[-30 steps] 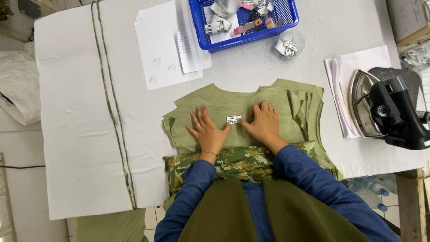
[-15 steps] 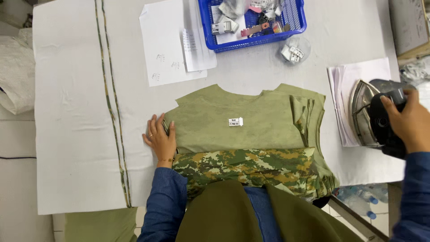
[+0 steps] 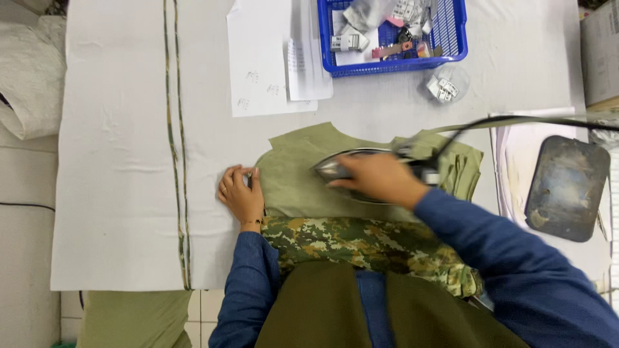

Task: The person places small white labels on the back of a green t-shirt and irons them into place. They repeat this process for several shirts, smoothing the fabric and using an iron to adhere the labels.

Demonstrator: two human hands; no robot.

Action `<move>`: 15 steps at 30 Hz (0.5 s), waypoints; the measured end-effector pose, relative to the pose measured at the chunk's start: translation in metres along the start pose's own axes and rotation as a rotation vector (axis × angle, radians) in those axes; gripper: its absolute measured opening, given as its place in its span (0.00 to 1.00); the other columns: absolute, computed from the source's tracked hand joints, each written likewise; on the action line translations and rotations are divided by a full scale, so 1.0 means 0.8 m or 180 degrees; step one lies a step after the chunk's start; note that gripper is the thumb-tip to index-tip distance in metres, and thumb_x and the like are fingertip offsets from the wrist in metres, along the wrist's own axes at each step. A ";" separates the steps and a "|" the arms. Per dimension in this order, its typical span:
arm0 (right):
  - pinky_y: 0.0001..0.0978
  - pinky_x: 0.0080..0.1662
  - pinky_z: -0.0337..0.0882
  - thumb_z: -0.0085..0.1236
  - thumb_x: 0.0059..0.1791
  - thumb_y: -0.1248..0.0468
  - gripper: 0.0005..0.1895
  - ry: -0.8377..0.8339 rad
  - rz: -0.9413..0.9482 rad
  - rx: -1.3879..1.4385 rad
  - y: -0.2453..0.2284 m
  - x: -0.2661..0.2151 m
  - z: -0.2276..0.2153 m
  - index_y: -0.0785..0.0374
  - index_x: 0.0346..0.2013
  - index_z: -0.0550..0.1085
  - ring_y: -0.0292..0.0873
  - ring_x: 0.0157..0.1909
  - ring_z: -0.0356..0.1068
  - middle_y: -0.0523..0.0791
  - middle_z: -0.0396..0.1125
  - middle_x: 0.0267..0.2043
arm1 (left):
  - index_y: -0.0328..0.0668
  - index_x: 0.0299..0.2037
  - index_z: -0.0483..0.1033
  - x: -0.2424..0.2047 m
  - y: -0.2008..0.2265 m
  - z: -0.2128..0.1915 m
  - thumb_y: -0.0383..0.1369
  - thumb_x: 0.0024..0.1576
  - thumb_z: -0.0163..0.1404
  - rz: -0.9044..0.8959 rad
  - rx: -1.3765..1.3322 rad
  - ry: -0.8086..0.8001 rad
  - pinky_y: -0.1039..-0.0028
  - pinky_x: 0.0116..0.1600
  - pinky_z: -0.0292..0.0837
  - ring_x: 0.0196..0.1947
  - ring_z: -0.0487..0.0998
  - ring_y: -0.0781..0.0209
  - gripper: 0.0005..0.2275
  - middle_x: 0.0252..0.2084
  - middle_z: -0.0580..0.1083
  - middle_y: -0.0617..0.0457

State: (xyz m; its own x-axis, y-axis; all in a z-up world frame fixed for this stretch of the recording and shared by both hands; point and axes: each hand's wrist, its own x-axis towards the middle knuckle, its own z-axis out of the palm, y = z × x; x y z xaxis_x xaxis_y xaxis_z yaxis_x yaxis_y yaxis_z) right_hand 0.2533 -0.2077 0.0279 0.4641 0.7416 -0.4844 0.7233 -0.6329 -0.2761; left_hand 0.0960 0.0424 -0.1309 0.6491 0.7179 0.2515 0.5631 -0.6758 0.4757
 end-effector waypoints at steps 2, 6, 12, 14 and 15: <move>0.39 0.21 0.65 0.43 0.50 0.38 0.31 0.0298 -0.0395 -0.0142 -0.028 0.041 0.017 0.53 0.58 0.62 0.46 0.22 0.67 0.44 0.68 0.27 | 0.54 0.35 0.76 0.000 -0.006 0.004 0.47 0.59 0.49 -0.0008 0.0028 0.0054 0.54 0.60 0.54 0.54 0.68 0.53 0.11 0.49 0.71 0.58; 0.44 0.19 0.61 0.46 0.48 0.35 0.32 0.0185 -0.0576 -0.0063 -0.043 0.062 0.015 0.55 0.55 0.62 0.49 0.20 0.64 0.45 0.65 0.20 | 0.54 0.35 0.76 -0.001 -0.012 0.003 0.45 0.58 0.52 -0.0192 0.0003 -0.0030 0.55 0.60 0.56 0.52 0.69 0.53 0.08 0.47 0.71 0.60; 0.56 0.48 0.71 0.50 0.48 0.41 0.31 0.0354 0.1269 0.0724 0.059 -0.070 -0.020 0.61 0.56 0.70 0.66 0.47 0.73 0.62 0.73 0.41 | 0.49 0.36 0.74 -0.003 -0.011 0.005 0.46 0.57 0.54 -0.0290 0.0016 0.0039 0.57 0.58 0.56 0.53 0.68 0.50 0.12 0.46 0.69 0.55; 0.58 0.50 0.70 0.49 0.49 0.37 0.34 0.0600 0.1791 0.0816 0.144 -0.114 0.007 0.60 0.56 0.70 0.68 0.49 0.71 0.63 0.72 0.44 | 0.50 0.36 0.73 -0.005 -0.013 0.006 0.46 0.57 0.54 -0.0291 0.0055 0.0045 0.58 0.58 0.57 0.53 0.68 0.51 0.12 0.46 0.69 0.56; 0.60 0.51 0.69 0.48 0.49 0.33 0.37 0.0873 0.2306 0.0910 0.189 -0.136 0.018 0.60 0.57 0.71 0.70 0.52 0.69 0.64 0.72 0.46 | 0.51 0.36 0.73 -0.003 -0.010 0.008 0.47 0.56 0.54 -0.0283 0.0093 0.0061 0.59 0.57 0.57 0.53 0.68 0.52 0.11 0.46 0.69 0.57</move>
State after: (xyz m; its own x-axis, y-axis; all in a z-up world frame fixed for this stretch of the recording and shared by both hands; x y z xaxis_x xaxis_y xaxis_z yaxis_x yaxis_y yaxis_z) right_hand 0.3048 -0.3872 0.0265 0.9006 0.1324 -0.4140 0.0560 -0.9799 -0.1917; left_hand 0.0929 0.0454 -0.1407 0.5863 0.7780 0.2256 0.6328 -0.6137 0.4721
